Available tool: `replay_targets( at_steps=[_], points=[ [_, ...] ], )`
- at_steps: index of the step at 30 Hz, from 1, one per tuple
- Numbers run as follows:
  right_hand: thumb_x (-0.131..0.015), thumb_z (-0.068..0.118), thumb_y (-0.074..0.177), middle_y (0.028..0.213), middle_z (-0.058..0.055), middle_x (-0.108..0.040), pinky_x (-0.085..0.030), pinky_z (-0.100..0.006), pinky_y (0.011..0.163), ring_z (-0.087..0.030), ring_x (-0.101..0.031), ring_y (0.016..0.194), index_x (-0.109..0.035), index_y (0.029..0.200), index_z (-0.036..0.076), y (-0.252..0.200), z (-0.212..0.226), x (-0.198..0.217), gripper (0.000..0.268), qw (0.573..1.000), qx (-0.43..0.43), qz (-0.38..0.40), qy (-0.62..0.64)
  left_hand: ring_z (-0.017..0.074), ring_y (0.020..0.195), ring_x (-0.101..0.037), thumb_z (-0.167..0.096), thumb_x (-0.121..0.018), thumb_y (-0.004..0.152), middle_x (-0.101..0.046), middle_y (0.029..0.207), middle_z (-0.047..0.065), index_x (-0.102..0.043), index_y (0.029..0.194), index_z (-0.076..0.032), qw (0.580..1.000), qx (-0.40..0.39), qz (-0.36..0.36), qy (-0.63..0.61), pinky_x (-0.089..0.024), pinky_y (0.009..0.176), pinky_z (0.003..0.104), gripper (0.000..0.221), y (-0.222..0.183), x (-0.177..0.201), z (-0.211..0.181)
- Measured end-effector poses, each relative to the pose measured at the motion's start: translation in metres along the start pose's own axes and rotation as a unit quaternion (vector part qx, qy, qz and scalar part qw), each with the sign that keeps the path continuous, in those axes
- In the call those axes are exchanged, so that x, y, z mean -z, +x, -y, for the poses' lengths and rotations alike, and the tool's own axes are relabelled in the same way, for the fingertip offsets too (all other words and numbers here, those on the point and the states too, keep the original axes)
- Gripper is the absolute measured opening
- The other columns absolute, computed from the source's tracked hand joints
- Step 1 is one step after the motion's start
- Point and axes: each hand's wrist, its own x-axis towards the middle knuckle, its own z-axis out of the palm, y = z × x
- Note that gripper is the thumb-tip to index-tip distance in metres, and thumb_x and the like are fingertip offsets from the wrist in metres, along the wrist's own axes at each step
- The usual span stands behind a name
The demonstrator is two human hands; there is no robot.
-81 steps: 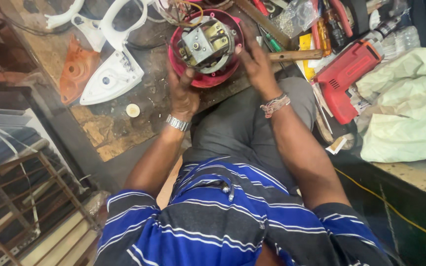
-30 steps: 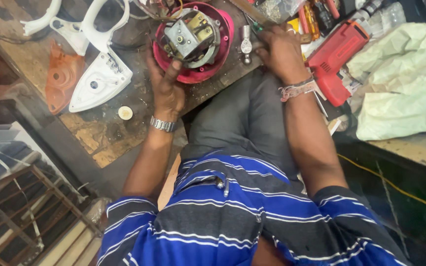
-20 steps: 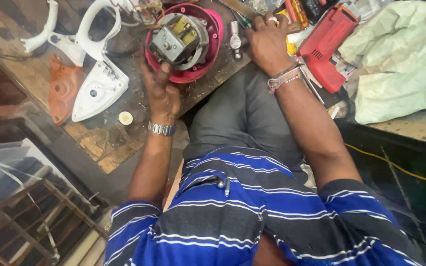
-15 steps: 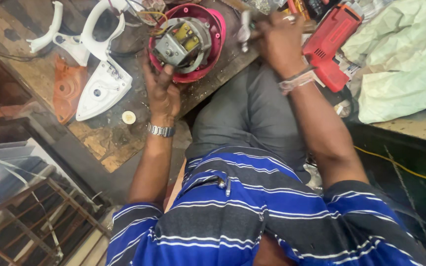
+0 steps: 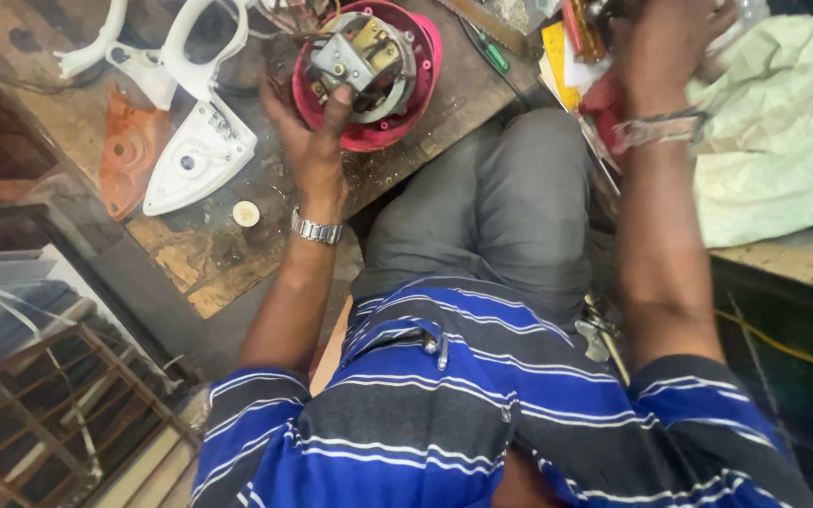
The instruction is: The person disassembles a small electric motor, uses a hammer to tap its housing, and then uses a screwdriver to adjust internal components. The person also uses pliers to cut a wire and places the motor into a pink plastic housing.
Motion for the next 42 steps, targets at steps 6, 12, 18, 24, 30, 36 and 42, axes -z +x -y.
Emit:
replay_targets(
  at_steps=[6,12,18,24,30,36,42],
  points=[
    [-0.085,0.026,0.096,0.102,-0.024,-0.069,-0.048,-0.052,0.083,-0.045,-0.064,0.096,-0.068,0.116,-0.001,0.021,0.134,-0.005,0.037,0.939,-0.029,0.090,0.331,0.0349,0.151,-0.037,-0.033,-0.090,0.081,-0.032,0.164,0.025,-0.012,0.163,0.000,0.996,0.069,0.022,-0.053,-0.033,0.126,0.045,0.118,0.006,0.006,0.001],
    [-0.081,0.019,0.102,0.114,-0.022,-0.070,-0.050,-0.048,0.092,-0.042,-0.064,0.106,-0.070,0.119,0.000,0.015,0.186,-0.016,0.028,0.895,-0.025,0.055,0.442,0.0333,0.149,-0.041,-0.023,-0.087,0.086,-0.037,0.160,0.020,-0.011,0.163,-0.004,0.977,0.108,0.093,-0.159,-0.038,0.125,0.045,0.109,0.010,0.018,-0.018],
    [-0.087,0.018,0.101,0.109,-0.017,-0.067,-0.052,-0.045,0.088,-0.037,-0.066,0.100,-0.068,0.114,-0.001,-0.001,0.178,-0.027,0.029,0.887,-0.080,0.077,0.447,0.0368,0.141,-0.047,-0.028,-0.078,0.090,-0.041,0.158,0.019,-0.018,0.164,-0.013,0.971,0.185,0.090,-0.121,-0.038,0.076,0.052,0.097,0.009,0.032,-0.041],
    [-0.080,0.014,0.102,0.116,-0.019,-0.067,-0.056,-0.040,0.087,-0.034,-0.070,0.100,-0.066,0.126,-0.003,-0.001,0.186,-0.020,0.033,0.834,-0.030,0.090,0.544,0.0324,0.151,-0.041,-0.033,-0.072,0.095,-0.033,0.165,0.012,-0.014,0.162,-0.023,0.962,0.210,0.134,-0.107,-0.049,0.099,0.075,0.089,0.012,0.060,-0.066],
    [-0.069,0.006,0.108,0.111,-0.019,-0.072,-0.054,-0.042,0.088,-0.036,-0.070,0.101,-0.070,0.118,-0.001,0.004,0.197,-0.022,0.012,0.850,-0.025,0.093,0.517,0.0299,0.134,-0.058,-0.029,-0.078,0.096,-0.053,0.152,0.015,-0.042,0.152,-0.012,0.988,0.128,0.087,0.008,-0.056,0.095,0.056,0.068,0.013,0.104,-0.058],
    [-0.067,0.005,0.109,0.109,-0.020,-0.070,-0.054,-0.041,0.083,-0.037,-0.070,0.096,-0.068,0.119,-0.003,0.007,0.203,-0.021,0.013,0.848,-0.023,0.077,0.524,0.0331,0.092,-0.072,-0.036,-0.082,0.091,-0.075,0.101,0.017,-0.072,0.109,-0.007,0.722,-0.031,0.050,0.689,-0.058,0.079,0.045,0.035,0.008,0.177,-0.050],
    [-0.070,0.009,0.110,0.112,-0.017,-0.070,-0.058,-0.036,0.078,-0.031,-0.073,0.095,-0.069,0.120,-0.002,0.007,0.203,-0.022,0.015,0.835,-0.064,0.064,0.543,0.0423,0.078,-0.069,-0.036,-0.088,0.072,-0.072,0.085,0.021,-0.076,0.090,-0.007,0.654,0.079,0.094,0.746,-0.053,0.064,0.054,0.035,-0.016,0.210,-0.037]
  ],
)
